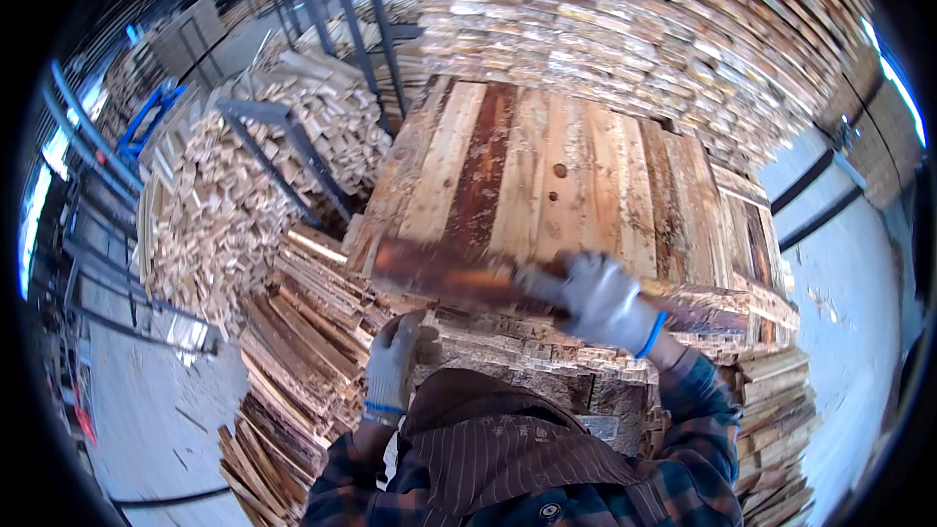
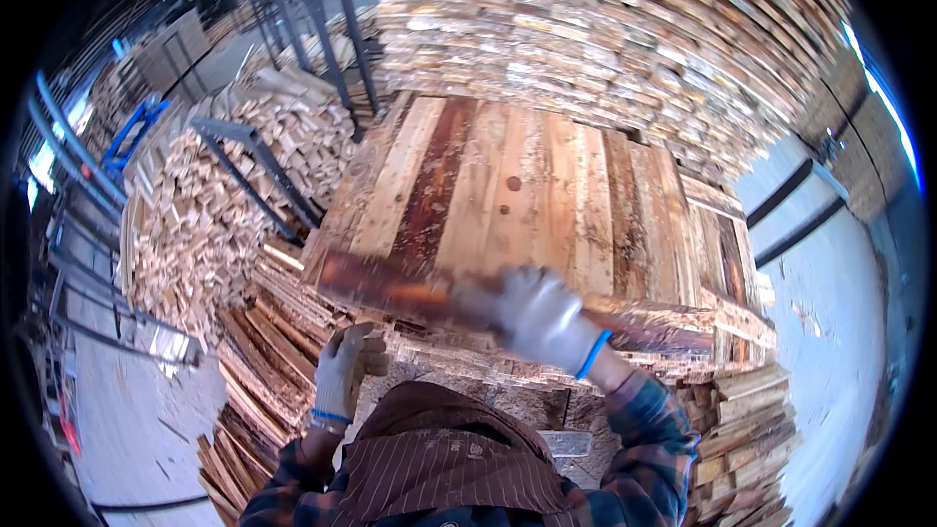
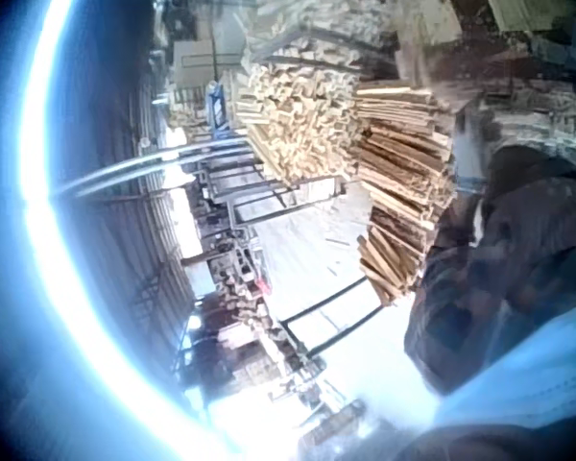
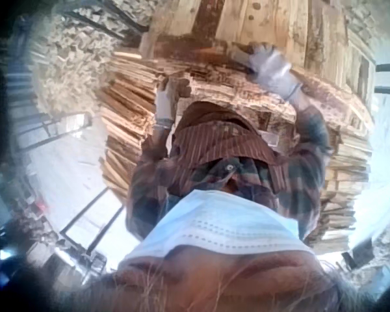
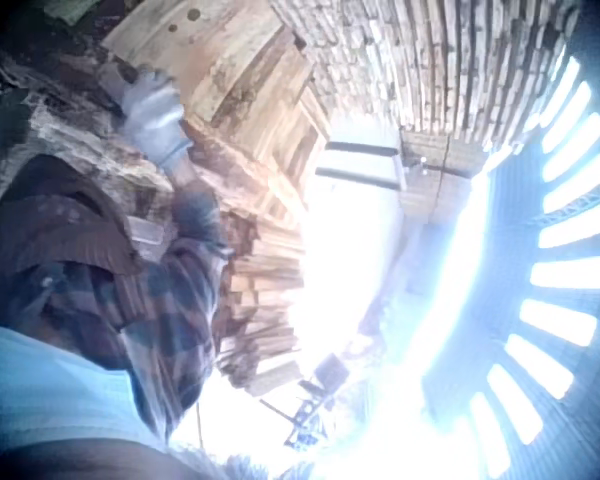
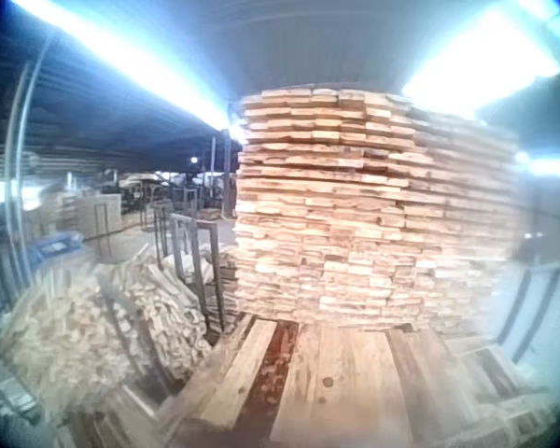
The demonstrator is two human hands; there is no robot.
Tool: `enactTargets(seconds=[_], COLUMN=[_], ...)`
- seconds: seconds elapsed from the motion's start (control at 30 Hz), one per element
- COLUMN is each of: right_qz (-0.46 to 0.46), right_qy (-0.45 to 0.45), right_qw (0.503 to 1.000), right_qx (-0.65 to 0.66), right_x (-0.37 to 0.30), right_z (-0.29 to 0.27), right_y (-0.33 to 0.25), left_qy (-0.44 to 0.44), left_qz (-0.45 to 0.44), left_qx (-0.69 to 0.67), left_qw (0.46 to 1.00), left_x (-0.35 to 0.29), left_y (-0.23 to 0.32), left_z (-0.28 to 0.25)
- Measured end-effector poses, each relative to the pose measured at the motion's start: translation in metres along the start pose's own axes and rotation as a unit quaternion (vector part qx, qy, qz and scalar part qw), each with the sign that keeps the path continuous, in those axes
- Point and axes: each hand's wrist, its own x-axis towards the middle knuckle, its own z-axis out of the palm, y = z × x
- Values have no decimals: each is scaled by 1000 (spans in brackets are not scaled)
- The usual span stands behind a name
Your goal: The person repeatedly picks up wooden planks from a large pile and places them onto a growing stack. They handle the planks one at a time, aligning them carefully to build a neat pile in a warehouse setting.
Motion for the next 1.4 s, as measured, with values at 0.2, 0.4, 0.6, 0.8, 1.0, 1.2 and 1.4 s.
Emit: enactTargets(seconds=[0.2, 0.4, 0.6, 0.8, 1.0, 1.2, 1.4], right_qz=[93, 176, 189, 170, 264, 315, 207], right_qy=[25, -46, -59, -54, -55, -49, -42], right_qw=[990, 975, 964, 960, 926, 881, 951], right_qx=[106, 126, 177, 216, 263, 349, 226], right_x=[59, 73, 83, 79, 82, 88, 90], right_z=[43, 73, 75, 79, 89, 83, 79], right_y=[82, 102, 103, 105, 108, 97, 92], left_qy=[187, 127, 236, 357, 323, 335, 379], left_qz=[54, -53, 149, 280, 260, 284, 247], left_qx=[-93, -126, -184, 31, -18, -24, -92], left_qw=[976, 982, 943, 891, 910, 898, 887], left_x=[89, 68, 48, 137, 137, 140, 136], left_y=[-3, 2, -14, -16, 11, 3, -16], left_z=[29, 19, -58, -23, -8, -6, 11])
